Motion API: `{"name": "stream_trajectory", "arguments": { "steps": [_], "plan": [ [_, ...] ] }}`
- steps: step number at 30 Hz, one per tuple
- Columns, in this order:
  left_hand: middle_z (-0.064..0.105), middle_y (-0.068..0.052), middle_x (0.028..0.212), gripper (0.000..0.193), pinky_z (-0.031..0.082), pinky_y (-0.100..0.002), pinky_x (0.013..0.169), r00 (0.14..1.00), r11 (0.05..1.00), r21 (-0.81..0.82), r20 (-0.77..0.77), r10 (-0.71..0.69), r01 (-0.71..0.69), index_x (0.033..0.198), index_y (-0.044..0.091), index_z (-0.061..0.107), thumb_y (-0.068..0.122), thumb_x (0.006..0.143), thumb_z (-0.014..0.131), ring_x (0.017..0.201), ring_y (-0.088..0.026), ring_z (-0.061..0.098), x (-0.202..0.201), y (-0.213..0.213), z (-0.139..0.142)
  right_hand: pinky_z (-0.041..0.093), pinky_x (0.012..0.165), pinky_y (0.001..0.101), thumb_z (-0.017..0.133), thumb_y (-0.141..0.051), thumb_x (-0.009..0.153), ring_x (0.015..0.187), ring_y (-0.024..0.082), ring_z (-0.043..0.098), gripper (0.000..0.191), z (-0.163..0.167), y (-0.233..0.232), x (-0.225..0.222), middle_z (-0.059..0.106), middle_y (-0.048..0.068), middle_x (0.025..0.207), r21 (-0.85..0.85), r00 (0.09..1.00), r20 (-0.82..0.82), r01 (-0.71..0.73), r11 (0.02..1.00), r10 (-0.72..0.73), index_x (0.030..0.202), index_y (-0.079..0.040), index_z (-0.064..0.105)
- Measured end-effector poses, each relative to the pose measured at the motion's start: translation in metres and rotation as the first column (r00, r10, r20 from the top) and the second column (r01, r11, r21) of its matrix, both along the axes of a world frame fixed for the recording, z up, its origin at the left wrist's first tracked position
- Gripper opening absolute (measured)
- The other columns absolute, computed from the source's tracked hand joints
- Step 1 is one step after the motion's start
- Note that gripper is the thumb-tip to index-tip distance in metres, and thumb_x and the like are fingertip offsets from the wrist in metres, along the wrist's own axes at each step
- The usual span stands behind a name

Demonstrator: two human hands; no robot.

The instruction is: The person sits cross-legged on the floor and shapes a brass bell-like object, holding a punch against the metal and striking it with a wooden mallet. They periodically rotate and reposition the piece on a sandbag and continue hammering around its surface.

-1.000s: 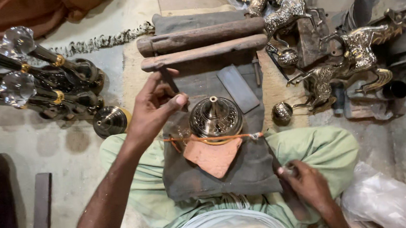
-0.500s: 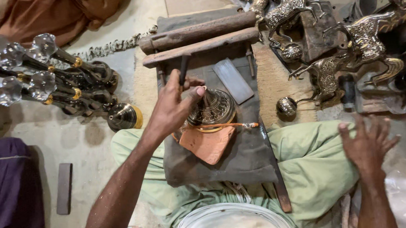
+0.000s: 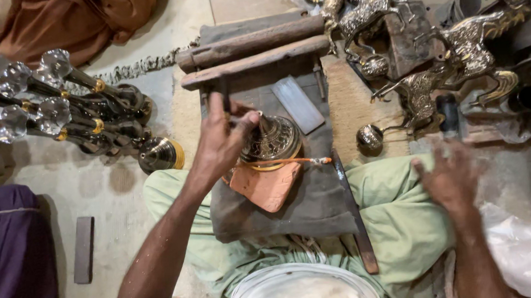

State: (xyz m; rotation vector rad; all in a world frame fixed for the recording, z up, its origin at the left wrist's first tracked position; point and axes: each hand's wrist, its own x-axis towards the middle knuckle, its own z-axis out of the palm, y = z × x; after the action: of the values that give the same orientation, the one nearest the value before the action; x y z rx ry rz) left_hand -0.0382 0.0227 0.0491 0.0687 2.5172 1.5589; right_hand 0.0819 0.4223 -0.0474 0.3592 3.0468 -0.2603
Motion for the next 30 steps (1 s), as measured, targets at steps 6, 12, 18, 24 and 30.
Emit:
{"name": "stream_trajectory", "arguments": {
  "steps": [6, 12, 18, 24, 30],
  "plan": [
    [0.073, -0.01, 0.099, 0.027, 0.064, -0.033, 0.08, 0.998, 0.982, 0.182, 0.03, -0.054, 0.048, 0.123, 0.0, 0.065, 0.01, 0.097, 0.066, 0.09, -0.015, 0.074, 0.025, -0.026, 0.0, 0.048, 0.099, 0.0496, 0.076, -0.051, 0.081, 0.109, 0.039, 0.063, 0.075, -0.033, -0.097, 0.042, 0.068, 0.019, 0.114, -0.335, 0.985, 0.118, -0.083, 0.939, 0.129, 0.141, -0.011, 0.053],
    [0.077, -0.011, 0.104, 0.046, 0.065, -0.033, 0.079, 0.993, 0.971, 0.209, -0.018, -0.113, 0.115, 0.131, 0.003, 0.065, 0.008, 0.088, 0.079, 0.092, -0.014, 0.075, 0.034, 0.014, 0.002, 0.052, 0.083, 0.0561, 0.063, -0.017, 0.092, 0.095, 0.043, 0.068, 0.061, -0.064, -0.117, 0.069, 0.07, 0.018, 0.111, -0.276, 0.988, 0.143, -0.02, 0.961, 0.062, 0.152, -0.014, 0.052],
    [0.079, -0.013, 0.098, 0.053, 0.063, -0.035, 0.069, 0.977, 0.978, -0.07, -0.072, -0.202, 0.197, 0.138, 0.013, 0.061, 0.003, 0.088, 0.074, 0.085, -0.019, 0.08, 0.028, 0.045, 0.016, 0.059, 0.066, 0.0432, 0.076, -0.022, 0.089, 0.078, 0.028, 0.067, 0.054, -0.056, -0.069, 0.05, 0.066, 0.014, 0.1, -0.885, 0.904, 0.343, 0.402, 0.234, -0.255, 0.136, -0.007, 0.054],
    [0.074, -0.016, 0.094, 0.058, 0.057, -0.045, 0.07, 0.929, 0.946, -0.192, -0.215, -0.301, 0.262, 0.139, 0.015, 0.057, -0.009, 0.087, 0.066, 0.085, -0.032, 0.077, 0.029, 0.051, 0.014, 0.059, 0.065, 0.034, 0.078, -0.018, 0.082, 0.075, 0.019, 0.069, 0.09, 0.01, -0.031, 0.008, 0.07, 0.013, 0.096, -0.933, 0.994, -0.101, -0.08, 0.352, -0.041, 0.158, -0.013, 0.03],
    [0.073, -0.017, 0.101, 0.062, 0.058, -0.047, 0.073, 0.924, 0.937, -0.222, -0.213, -0.316, 0.269, 0.138, 0.015, 0.056, -0.015, 0.084, 0.057, 0.09, -0.035, 0.075, 0.03, 0.05, 0.013, 0.057, 0.071, 0.0346, 0.082, -0.02, 0.076, 0.078, 0.02, 0.069, 0.066, 0.058, -0.015, -0.049, 0.071, 0.013, 0.092, -0.654, 0.949, -0.139, -0.303, 0.693, 0.284, 0.135, -0.005, 0.057]
  ]
}}
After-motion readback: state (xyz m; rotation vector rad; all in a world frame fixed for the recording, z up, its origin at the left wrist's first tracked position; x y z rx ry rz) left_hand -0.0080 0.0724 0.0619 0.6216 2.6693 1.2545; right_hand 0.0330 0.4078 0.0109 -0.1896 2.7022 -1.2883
